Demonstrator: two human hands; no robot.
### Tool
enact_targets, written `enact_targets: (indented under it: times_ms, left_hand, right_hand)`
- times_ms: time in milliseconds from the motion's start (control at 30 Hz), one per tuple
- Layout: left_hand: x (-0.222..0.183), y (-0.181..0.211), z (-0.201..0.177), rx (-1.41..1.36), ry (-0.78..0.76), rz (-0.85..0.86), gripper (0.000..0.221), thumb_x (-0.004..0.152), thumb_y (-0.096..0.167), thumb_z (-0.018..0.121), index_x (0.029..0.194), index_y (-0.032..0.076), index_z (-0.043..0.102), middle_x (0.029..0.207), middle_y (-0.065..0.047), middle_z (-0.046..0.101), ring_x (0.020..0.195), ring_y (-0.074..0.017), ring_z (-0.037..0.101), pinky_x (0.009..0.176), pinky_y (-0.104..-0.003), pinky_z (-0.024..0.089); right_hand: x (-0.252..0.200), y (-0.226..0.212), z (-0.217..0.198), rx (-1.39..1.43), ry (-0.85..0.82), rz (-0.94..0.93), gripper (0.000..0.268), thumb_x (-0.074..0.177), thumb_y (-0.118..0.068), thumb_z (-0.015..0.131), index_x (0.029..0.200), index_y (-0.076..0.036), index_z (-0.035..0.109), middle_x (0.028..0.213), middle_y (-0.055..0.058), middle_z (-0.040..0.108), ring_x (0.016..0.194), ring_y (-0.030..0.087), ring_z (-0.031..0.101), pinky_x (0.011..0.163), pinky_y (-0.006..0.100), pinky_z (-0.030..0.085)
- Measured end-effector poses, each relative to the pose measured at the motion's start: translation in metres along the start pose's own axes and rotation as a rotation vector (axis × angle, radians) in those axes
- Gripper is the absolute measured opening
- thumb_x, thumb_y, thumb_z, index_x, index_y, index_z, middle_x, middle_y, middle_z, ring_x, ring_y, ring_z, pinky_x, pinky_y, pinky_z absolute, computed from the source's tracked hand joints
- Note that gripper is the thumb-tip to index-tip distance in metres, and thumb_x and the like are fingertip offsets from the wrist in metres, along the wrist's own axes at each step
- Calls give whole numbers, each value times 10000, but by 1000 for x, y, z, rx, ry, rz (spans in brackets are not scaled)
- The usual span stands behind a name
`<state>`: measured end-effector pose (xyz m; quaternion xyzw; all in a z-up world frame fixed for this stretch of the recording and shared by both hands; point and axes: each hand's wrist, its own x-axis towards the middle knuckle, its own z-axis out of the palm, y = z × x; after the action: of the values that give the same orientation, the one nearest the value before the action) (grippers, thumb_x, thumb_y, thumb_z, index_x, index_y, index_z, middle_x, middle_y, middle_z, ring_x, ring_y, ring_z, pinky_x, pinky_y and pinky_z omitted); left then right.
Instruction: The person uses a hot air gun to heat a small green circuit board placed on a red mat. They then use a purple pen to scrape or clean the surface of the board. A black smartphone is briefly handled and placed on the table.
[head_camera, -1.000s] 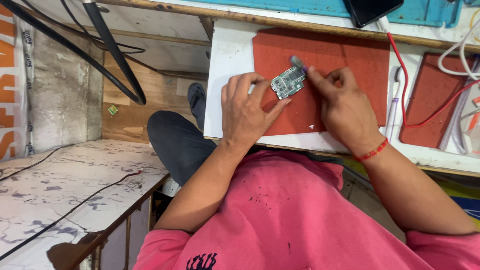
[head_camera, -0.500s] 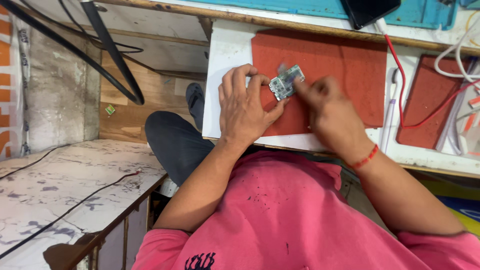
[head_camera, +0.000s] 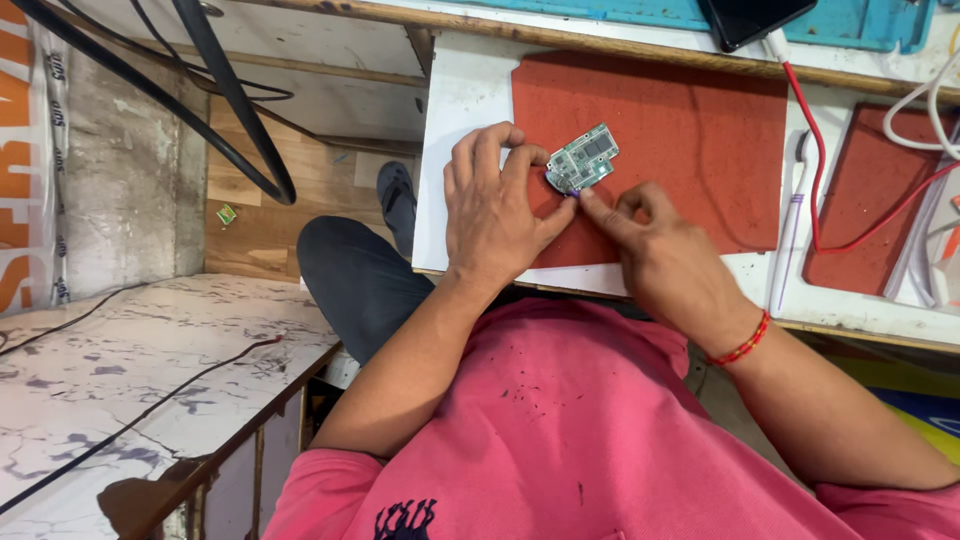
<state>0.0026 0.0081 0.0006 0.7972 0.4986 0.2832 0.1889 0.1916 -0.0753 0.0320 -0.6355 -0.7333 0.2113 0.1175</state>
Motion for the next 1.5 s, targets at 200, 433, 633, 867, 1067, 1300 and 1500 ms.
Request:
enact_targets:
  times_ms: [200, 433, 633, 867, 1067, 1300, 1500]
  left_hand:
    - [-4, -3, -2, -88, 1, -6, 477, 709, 378, 928, 1053, 127, 712, 1274, -60, 527, 1288, -293, 447, 1068, -468, 390]
    - [-6, -5, -1, -115, 30, -25, 573, 677, 388, 962, 1095, 111, 685, 1259, -71, 537, 1239, -307, 478, 1048, -469, 404]
    - [-8, -6, -3, -156, 50, -24, 605, 615, 320, 991, 1075, 118, 655, 1204, -66, 543, 1181, -307, 502, 1027, -465, 416]
    - [0, -2, -2, -153, 89, -4, 571, 612, 322, 992, 1040, 124, 669, 1169, -69, 538, 1164, -308, 508, 1013, -460, 416]
    - [-3, -1, -5, -93, 86, 52, 489, 675, 361, 955, 1058, 137, 752, 1179, -41, 567, 1178, -286, 508, 1008, -449, 426]
    - [-5, 2, -4, 21, 90, 184, 425, 773, 332, 879, 1097, 81, 767, 1157, -45, 583, 1165, -279, 528, 996, -478, 411]
    - [-9, 5, 2, 105, 54, 208, 433, 831, 335, 820, 1129, 30, 744, 1122, -54, 592, 1169, -278, 547, 1108, -570, 383]
  right_hand:
    - [-5, -1, -13, 48, 34, -76, 601, 848, 68, 563, 1418, -117, 611, 1085, 188, 599, 821, 375, 668, 691, 463, 553]
    - [16, -1, 0, -35, 47, 9, 622, 882, 74, 530, 1461, -144, 602, 1147, 210, 588, 809, 415, 651, 699, 485, 541]
    - [-1, -8, 4, -15, 71, -6, 614, 881, 42, 529, 1456, -163, 599, 1138, 210, 582, 829, 416, 660, 721, 492, 547]
    - [-1, -5, -3, -11, 86, 8, 611, 859, 29, 515, 1435, -154, 604, 1135, 205, 589, 819, 413, 665, 697, 485, 550]
    - [8, 2, 1, -9, 108, 15, 612, 869, 38, 536, 1448, -148, 604, 1138, 185, 599, 782, 389, 663, 670, 489, 548]
    - [1, 4, 0, -72, 63, -45, 694, 793, 69, 541, 1449, -148, 599, 1098, 186, 595, 779, 368, 677, 624, 458, 566]
    - [-6, 6, -5, -92, 19, -63, 702, 777, 54, 570, 1446, -157, 596, 1092, 176, 608, 775, 375, 669, 665, 462, 560]
